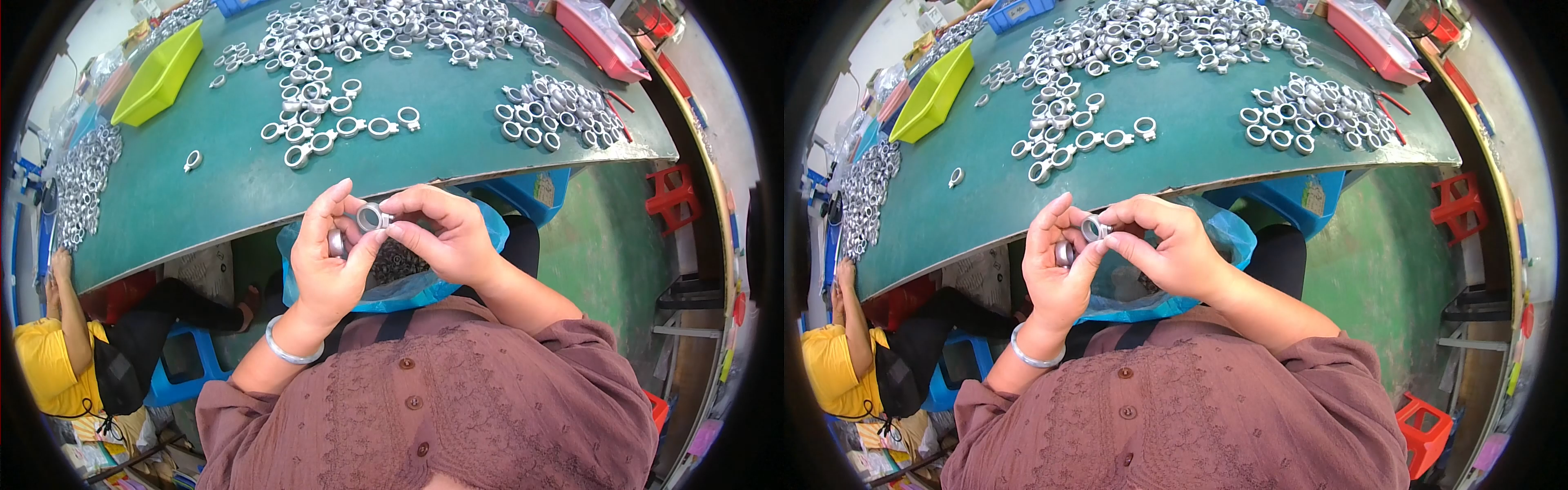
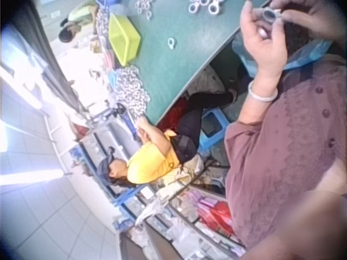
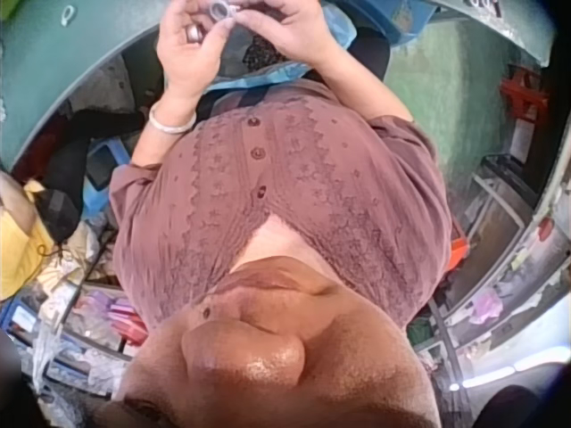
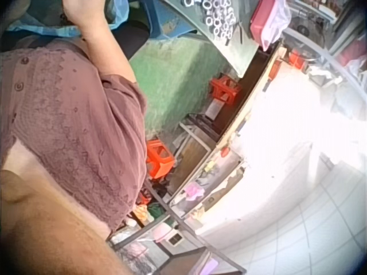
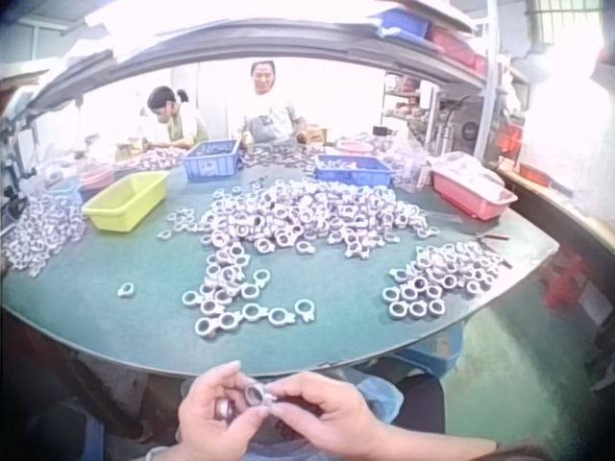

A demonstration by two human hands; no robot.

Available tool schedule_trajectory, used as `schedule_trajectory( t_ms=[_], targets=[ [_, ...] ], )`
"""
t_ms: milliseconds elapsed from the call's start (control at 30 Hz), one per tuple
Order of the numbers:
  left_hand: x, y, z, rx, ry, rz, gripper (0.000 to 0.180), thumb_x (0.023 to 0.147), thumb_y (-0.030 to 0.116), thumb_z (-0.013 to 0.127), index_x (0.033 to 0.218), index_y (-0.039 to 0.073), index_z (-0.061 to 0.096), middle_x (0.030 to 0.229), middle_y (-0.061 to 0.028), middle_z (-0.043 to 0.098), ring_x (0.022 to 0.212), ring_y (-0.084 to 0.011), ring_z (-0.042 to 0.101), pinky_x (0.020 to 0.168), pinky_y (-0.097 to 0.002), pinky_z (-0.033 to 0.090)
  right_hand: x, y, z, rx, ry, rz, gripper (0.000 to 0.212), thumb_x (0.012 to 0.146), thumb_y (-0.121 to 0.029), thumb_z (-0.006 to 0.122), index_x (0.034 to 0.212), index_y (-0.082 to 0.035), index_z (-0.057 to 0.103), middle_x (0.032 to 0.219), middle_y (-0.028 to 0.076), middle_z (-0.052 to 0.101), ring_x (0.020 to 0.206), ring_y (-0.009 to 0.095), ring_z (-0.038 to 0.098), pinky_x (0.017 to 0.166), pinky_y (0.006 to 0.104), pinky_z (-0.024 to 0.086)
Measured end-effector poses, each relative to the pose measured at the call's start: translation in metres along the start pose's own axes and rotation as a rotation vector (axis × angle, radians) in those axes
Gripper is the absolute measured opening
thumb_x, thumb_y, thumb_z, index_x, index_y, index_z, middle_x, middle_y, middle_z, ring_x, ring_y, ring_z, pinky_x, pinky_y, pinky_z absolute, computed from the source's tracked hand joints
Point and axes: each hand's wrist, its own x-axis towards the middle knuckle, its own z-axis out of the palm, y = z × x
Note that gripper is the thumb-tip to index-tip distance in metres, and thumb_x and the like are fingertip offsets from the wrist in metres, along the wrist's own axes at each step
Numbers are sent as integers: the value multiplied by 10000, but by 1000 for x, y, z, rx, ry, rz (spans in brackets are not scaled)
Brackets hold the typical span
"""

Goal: The person picks up metal rings and inserts small black components into them by hand, then places the assembled units into a blue bag.

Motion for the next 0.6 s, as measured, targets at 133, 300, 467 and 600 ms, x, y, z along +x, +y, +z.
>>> schedule_trajectory(
  t_ms=[133, 300, 467, 600],
  targets=[
    [-2, -2, 1, 12, 8, 8, 574, 697, -71, 662, 1219, 4, 432, 893, -44, 538, 614, -33, 468, 522, -140, 372, 0, -6, -2, 412, 9, 302, 186, 826, -27, 580, 1002, 31, 585, 915, 39, 616, 819, 75, 572, 726, 209, 469],
    [-3, 4, 1, -61, -19, -112, 555, 691, -48, 682, 1196, -4, 457, 906, -41, 536, 642, -42, 482, 556, -160, 394, 1, -6, -6, 467, 5, 366, 182, 829, -12, 568, 1003, 39, 580, 921, 49, 618, 826, 88, 577, 744, 220, 471],
    [-3, 7, 0, -221, -56, -265, 500, 714, -24, 680, 1168, -11, 471, 933, -41, 553, 674, -46, 493, 575, -165, 404, 1, -8, -5, 443, 6, 334, 182, 831, -3, 559, 1007, 39, 576, 929, 55, 616, 837, 91, 575, 751, 224, 472],
    [-2, 10, 2, -435, -50, -405, 319, 802, 80, 628, 1087, -8, 514, 876, -32, 570, 678, -60, 517, 567, -176, 427, 0, -5, -2, 322, 19, 231, 148, 824, 5, 562, 968, 18, 596, 893, 42, 615, 832, 90, 570, 734, 228, 469]
  ],
)
